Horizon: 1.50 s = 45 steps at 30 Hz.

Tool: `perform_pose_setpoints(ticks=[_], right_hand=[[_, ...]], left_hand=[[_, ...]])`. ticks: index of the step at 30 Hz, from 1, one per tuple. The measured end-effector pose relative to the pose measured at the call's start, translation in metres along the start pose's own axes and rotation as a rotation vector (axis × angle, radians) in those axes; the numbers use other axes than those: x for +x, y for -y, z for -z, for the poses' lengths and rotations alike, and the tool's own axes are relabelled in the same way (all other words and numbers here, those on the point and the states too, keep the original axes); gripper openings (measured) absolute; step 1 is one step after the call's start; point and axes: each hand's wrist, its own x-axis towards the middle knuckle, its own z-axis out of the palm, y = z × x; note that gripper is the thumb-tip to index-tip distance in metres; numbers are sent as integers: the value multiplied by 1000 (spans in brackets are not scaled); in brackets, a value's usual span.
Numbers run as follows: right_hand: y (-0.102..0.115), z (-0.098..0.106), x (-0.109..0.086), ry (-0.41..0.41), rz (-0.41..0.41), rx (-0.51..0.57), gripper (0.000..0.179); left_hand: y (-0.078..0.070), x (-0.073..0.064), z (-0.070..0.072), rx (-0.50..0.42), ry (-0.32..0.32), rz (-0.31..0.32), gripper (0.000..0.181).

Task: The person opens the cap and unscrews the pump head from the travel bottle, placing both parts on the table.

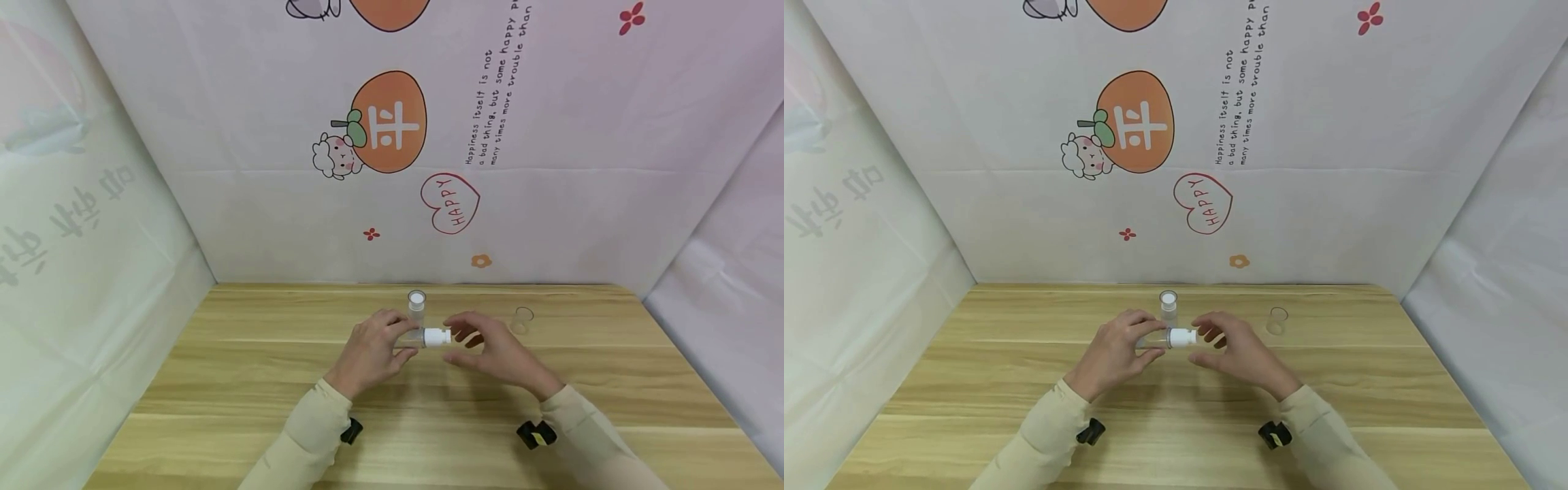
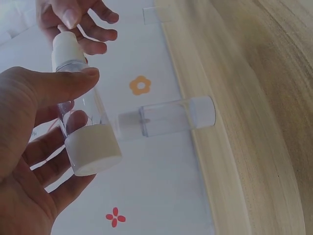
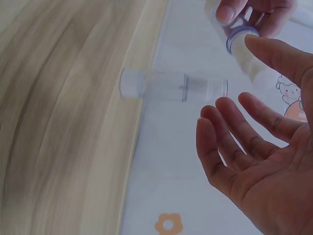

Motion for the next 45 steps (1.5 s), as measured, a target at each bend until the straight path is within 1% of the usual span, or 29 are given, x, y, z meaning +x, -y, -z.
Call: perform_pose_setpoints(ticks=[6, 13, 19, 24, 30, 34, 36, 45], right_hand=[[10, -7, 2, -10, -12, 46, 44], [21, -14, 7, -22, -44, 66, 31], [24, -19, 11, -66, -53, 59, 20], [25, -20, 12, -87, -68, 83, 19], [24, -21, 13, -67, -105, 137, 19], [23, -22, 13, -61, -105, 179, 19], [24, -23, 12, -72, -100, 179, 18], [25, -26, 10, -147, -91, 99, 15]], left_hand=[[0, -1, -2, 25, -18, -19, 38], [0, -1, -4, 32, -57, -35, 40], [0, -1, -4, 41, -71, -42, 40], [0, 1, -3, 57, -79, -47, 39], [0, 2, -3, 57, -99, -61, 37], [-1, 1, -3, 60, -94, -70, 37], [-1, 1, -3, 59, -87, -75, 37], [-3, 0, -4, 63, -70, -90, 36]])
